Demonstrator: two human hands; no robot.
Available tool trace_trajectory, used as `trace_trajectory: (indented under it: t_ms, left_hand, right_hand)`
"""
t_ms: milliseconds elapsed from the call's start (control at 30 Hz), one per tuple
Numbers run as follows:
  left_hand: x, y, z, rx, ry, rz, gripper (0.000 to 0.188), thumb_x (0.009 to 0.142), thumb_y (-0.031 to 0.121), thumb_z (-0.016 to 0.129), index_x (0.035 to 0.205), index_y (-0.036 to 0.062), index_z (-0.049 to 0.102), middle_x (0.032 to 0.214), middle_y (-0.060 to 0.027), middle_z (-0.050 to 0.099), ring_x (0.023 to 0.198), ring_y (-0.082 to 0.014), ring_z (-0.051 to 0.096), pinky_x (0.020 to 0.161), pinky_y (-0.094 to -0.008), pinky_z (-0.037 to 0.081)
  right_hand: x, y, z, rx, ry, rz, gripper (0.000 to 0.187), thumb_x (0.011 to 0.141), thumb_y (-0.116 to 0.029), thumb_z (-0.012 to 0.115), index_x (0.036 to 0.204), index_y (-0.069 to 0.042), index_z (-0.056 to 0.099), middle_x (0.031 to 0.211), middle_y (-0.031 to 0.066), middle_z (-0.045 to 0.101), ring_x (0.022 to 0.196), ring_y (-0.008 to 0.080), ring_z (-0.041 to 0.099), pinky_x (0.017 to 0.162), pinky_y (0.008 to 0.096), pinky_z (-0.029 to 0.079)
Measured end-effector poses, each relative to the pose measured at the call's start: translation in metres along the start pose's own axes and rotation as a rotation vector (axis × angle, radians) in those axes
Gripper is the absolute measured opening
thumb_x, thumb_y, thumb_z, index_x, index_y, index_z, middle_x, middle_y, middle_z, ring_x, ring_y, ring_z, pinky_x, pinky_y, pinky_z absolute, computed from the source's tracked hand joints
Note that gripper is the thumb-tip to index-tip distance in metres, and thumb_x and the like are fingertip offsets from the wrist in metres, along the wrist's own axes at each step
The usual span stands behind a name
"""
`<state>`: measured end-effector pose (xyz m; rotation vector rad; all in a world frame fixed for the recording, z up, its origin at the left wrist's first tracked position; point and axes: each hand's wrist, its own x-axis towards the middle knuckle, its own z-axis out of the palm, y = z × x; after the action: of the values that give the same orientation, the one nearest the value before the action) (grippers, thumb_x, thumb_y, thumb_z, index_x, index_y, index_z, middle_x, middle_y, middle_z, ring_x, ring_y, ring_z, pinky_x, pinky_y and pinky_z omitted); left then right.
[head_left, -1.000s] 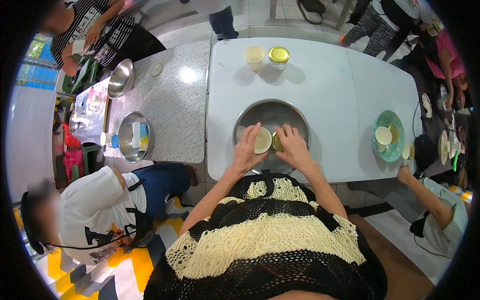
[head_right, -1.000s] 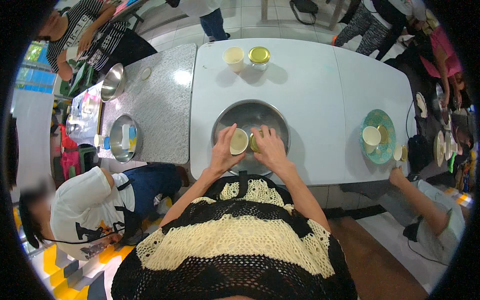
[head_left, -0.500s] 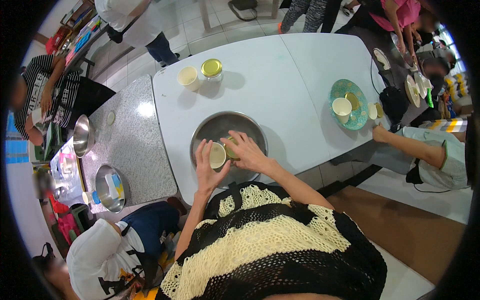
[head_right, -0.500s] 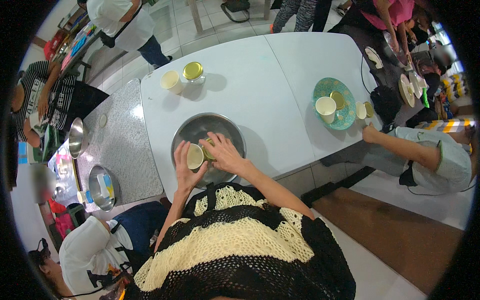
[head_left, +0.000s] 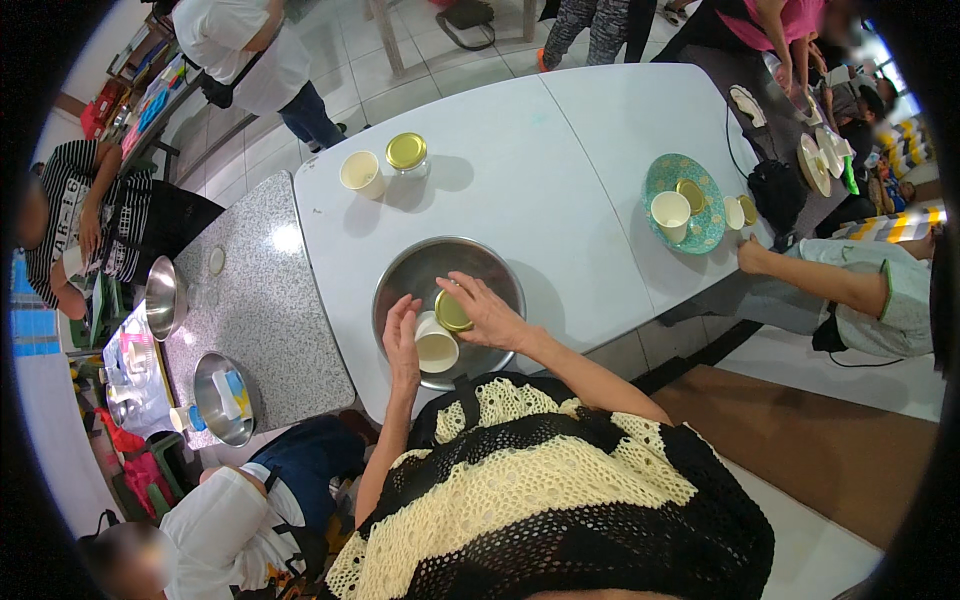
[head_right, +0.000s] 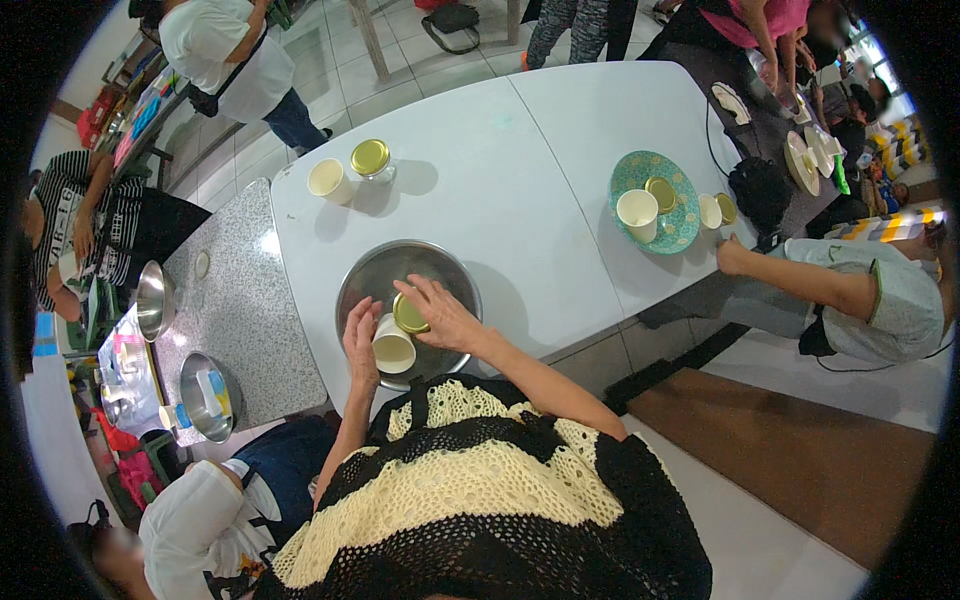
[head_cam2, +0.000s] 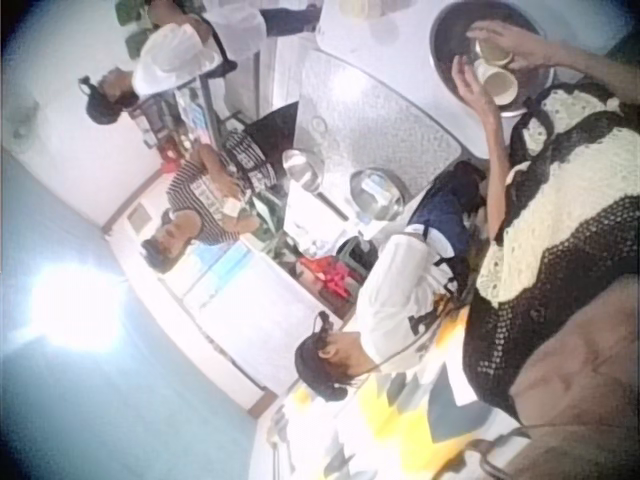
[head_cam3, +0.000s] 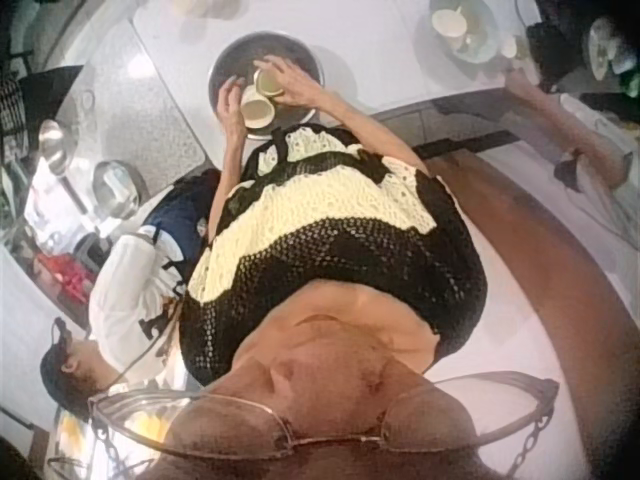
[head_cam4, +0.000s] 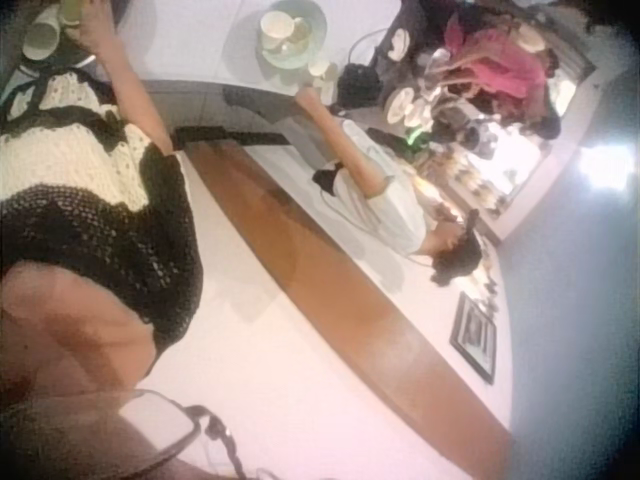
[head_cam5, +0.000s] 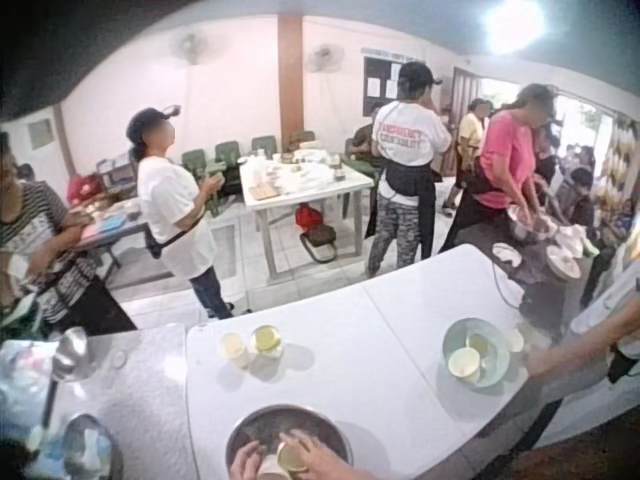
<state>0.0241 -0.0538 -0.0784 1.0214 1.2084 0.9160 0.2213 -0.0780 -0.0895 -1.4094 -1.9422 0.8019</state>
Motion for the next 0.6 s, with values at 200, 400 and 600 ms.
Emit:
trace_trajectory:
  t_ms: [200, 400, 600]
  left_hand:
    - [0.001, -0.002, -0.003, 0.25, -0.158, 0.004, 0.038, 0.1, 0.03, 0.051, 0.124, 0.0011, 0.06, 0.123, -0.0106, 0.062, 0.111, -0.0185, 0.057, 0.096, -0.0315, 0.043]
    - [-0.008, 0.004, 0.0, 0.573, -0.088, 0.17, 0.044, 0.084, 0.034, 0.073, 0.109, -0.0013, 0.066, 0.108, -0.0154, 0.066, 0.099, -0.0279, 0.064, 0.09, -0.0376, 0.049]
    - [-0.011, 0.007, -0.011, 0.449, 0.02, 0.056, 0.042, 0.09, 0.039, 0.067, 0.097, -0.0021, 0.07, 0.099, -0.0152, 0.069, 0.093, -0.0274, 0.065, 0.083, -0.0361, 0.049]
  right_hand:
    - [0.003, -0.001, 0.002, -0.011, -0.027, -0.006, 0.095, 0.066, -0.01, 0.082, 0.147, -0.013, 0.032, 0.14, 0.0221, 0.038, 0.126, 0.0448, 0.043, 0.107, 0.0497, 0.04]
    - [0.002, -0.004, 0.006, 0.058, -0.009, -0.021, 0.09, 0.067, -0.011, 0.082, 0.145, -0.013, 0.036, 0.139, 0.0209, 0.039, 0.126, 0.044, 0.044, 0.107, 0.0494, 0.04]
    - [0.007, -0.014, 0.01, 0.046, -0.062, -0.024, 0.092, 0.066, -0.01, 0.082, 0.145, -0.014, 0.035, 0.14, 0.02, 0.038, 0.126, 0.043, 0.044, 0.107, 0.0487, 0.04]
